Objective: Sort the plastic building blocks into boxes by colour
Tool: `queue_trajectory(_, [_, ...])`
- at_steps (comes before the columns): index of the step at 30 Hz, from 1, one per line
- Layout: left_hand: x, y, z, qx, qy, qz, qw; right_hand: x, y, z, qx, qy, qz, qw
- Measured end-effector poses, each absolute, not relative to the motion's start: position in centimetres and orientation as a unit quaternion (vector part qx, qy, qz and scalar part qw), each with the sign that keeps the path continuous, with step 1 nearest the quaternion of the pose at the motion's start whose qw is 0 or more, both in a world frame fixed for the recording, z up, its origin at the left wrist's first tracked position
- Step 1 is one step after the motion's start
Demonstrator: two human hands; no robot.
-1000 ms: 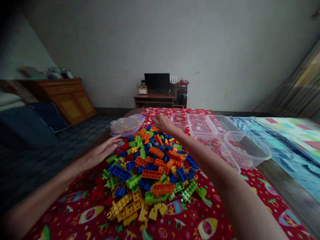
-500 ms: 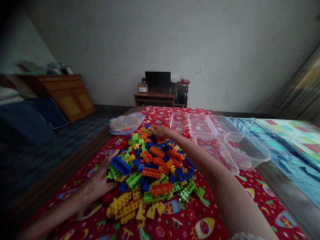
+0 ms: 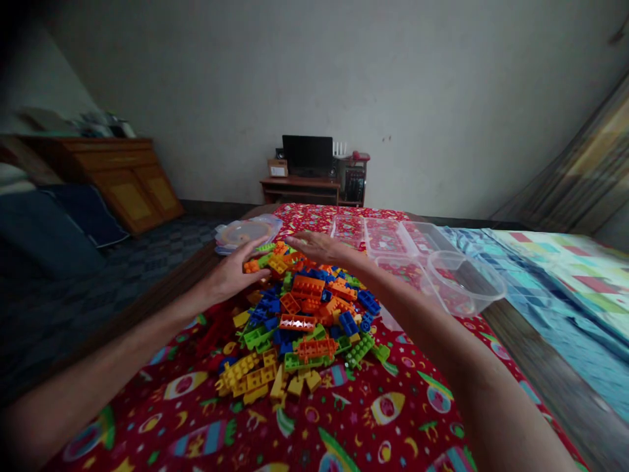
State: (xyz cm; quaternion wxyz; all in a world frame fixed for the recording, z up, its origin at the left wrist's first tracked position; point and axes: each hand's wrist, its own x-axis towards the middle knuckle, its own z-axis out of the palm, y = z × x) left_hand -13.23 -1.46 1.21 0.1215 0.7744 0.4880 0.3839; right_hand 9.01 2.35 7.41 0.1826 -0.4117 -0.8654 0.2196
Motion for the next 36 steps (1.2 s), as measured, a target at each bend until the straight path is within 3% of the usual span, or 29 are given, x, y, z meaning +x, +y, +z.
queue_trajectory(4, [-15.3, -2.9, 1.3, 0.788, 0.466, 0.361, 0.175, 14.0, 0.2, 7.0, -0.445, -0.876, 0.151, 0.111])
queue_trajectory(8, [-20.3, -6.8, -1.4, 0.776, 0.54, 0.3, 0.125, 19.2, -4.6, 4.1, -0.405, -0.905, 0.124, 0.043])
queue_trajectory(13, [-22.5, -11.6, -6.3, 0.775, 0.558, 0.22, 0.199, 20.9, -8.8, -1.6, -0.342, -0.935, 0.06, 0.069])
queue_trajectory(18, [-18.3, -12.7, -7.9, 0.801, 0.528, 0.229, 0.167, 17.6, -7.6, -3.9, -0.384, -0.911, 0.12, 0.092])
queue_trajectory(25, [-14.3, -11.5, -5.2, 0.77, 0.505, 0.351, 0.17, 12.1, -4.9, -3.6, -0.385, -0.872, 0.22, 0.206])
queue_trajectory(32, [-13.3, -9.1, -2.8, 0.734, 0.47, 0.424, 0.245, 8.7, -2.8, -0.2, -0.388, -0.846, 0.232, 0.281])
queue_trajectory(36, [-13.4, -6.6, -0.9, 0.731, 0.493, 0.421, 0.212, 7.6, -1.9, 2.6, -0.43, -0.829, 0.206, 0.292])
